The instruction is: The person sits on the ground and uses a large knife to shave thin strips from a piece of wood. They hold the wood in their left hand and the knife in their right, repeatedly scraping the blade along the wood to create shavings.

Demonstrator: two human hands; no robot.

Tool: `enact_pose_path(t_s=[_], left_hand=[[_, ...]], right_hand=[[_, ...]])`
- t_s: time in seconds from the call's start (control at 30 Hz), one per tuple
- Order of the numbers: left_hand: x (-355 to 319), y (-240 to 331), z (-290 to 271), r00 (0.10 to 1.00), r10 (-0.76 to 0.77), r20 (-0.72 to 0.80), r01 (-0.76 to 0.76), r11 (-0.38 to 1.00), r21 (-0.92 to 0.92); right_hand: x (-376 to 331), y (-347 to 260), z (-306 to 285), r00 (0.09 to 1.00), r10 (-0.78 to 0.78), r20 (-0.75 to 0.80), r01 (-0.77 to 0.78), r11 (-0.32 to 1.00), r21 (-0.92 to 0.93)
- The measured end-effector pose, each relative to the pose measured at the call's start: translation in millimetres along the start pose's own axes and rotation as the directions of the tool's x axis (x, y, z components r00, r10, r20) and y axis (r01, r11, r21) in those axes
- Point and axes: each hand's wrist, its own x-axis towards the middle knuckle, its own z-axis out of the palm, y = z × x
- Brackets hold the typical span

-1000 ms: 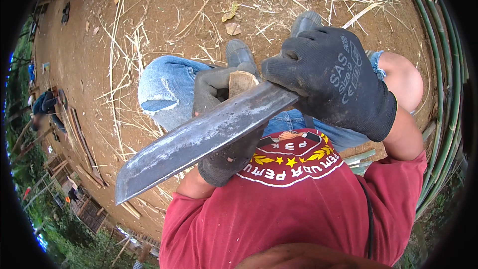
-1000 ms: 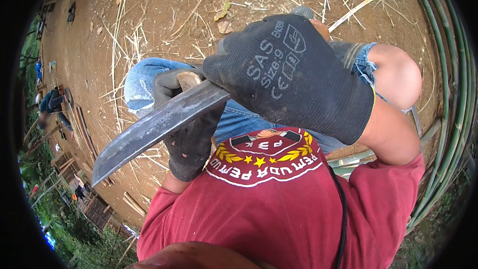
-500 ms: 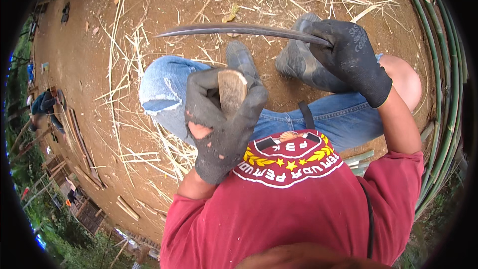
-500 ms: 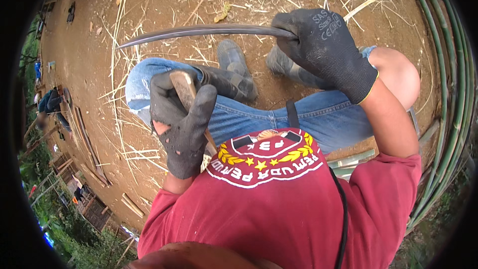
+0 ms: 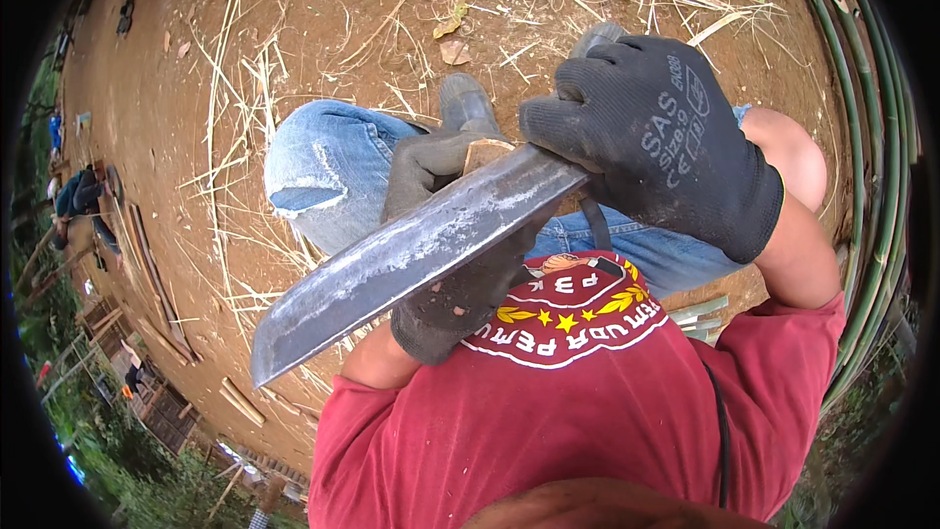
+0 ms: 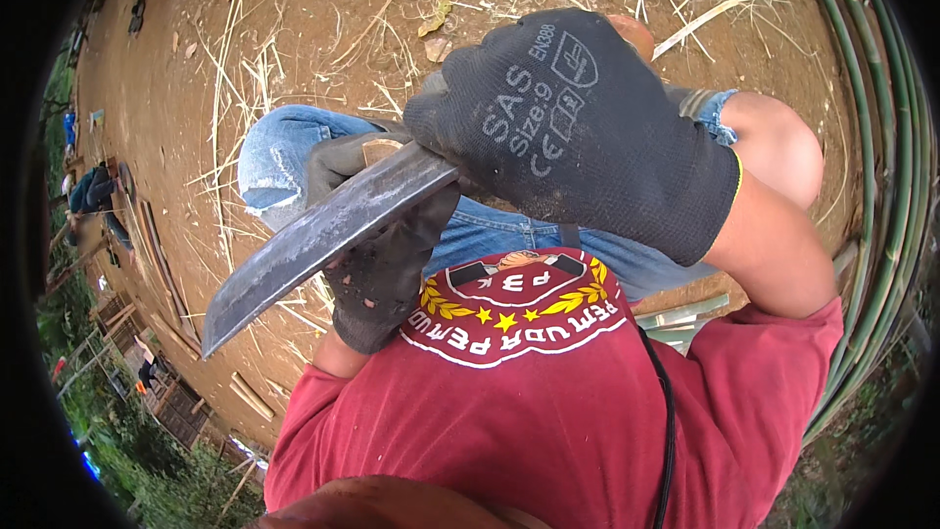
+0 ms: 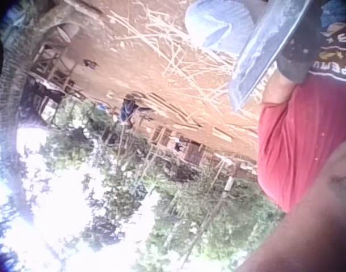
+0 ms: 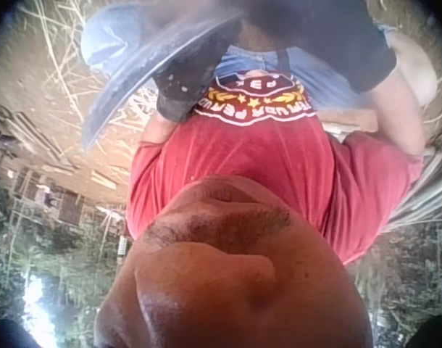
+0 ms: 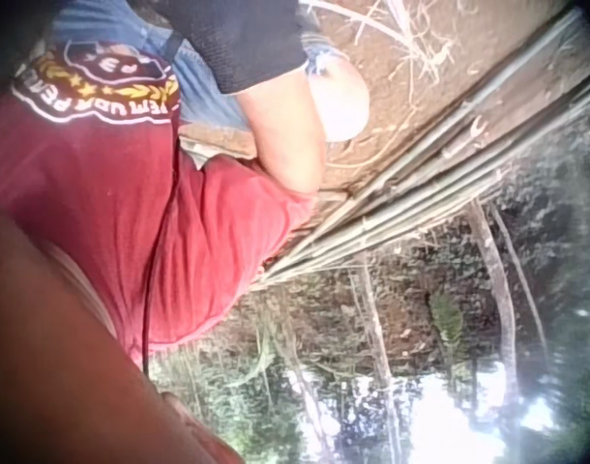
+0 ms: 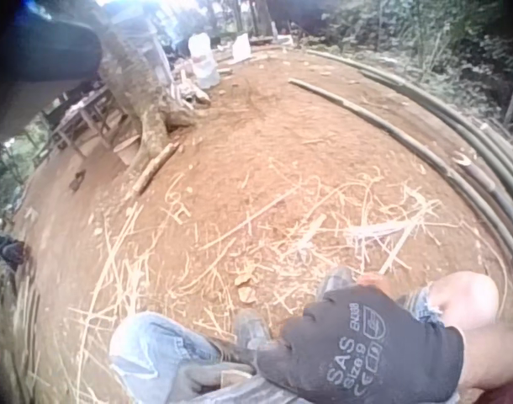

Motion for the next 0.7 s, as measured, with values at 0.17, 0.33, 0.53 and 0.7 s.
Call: enact_pose_path(t_s=[0.17, 0.33, 0.53, 0.7], left_hand=[[-1, 7, -4, 0.987, -0.158, 0.04, 0.159, 0.889, -0.43], [11, -14, -26, 0.914, -0.307, 0.265, 0.402, 0.606, -0.686], [28, -45, -31, 0.902, -0.117, 0.415, 0.42, 0.456, -0.785], [34, -39, -31, 0.887, -0.15, 0.437, 0.456, 0.429, -0.78]], right_hand=[[-21, 42, 27, 0.985, 0.171, 0.02, -0.168, 0.979, -0.115], [-32, 68, 39, 0.818, 0.574, -0.033, -0.57, 0.817, 0.091], [-2, 29, 4, 0.63, 0.738, 0.241, -0.66, 0.345, 0.668], [-2, 27, 2, 0.625, 0.721, 0.297, -0.664, 0.292, 0.688]])
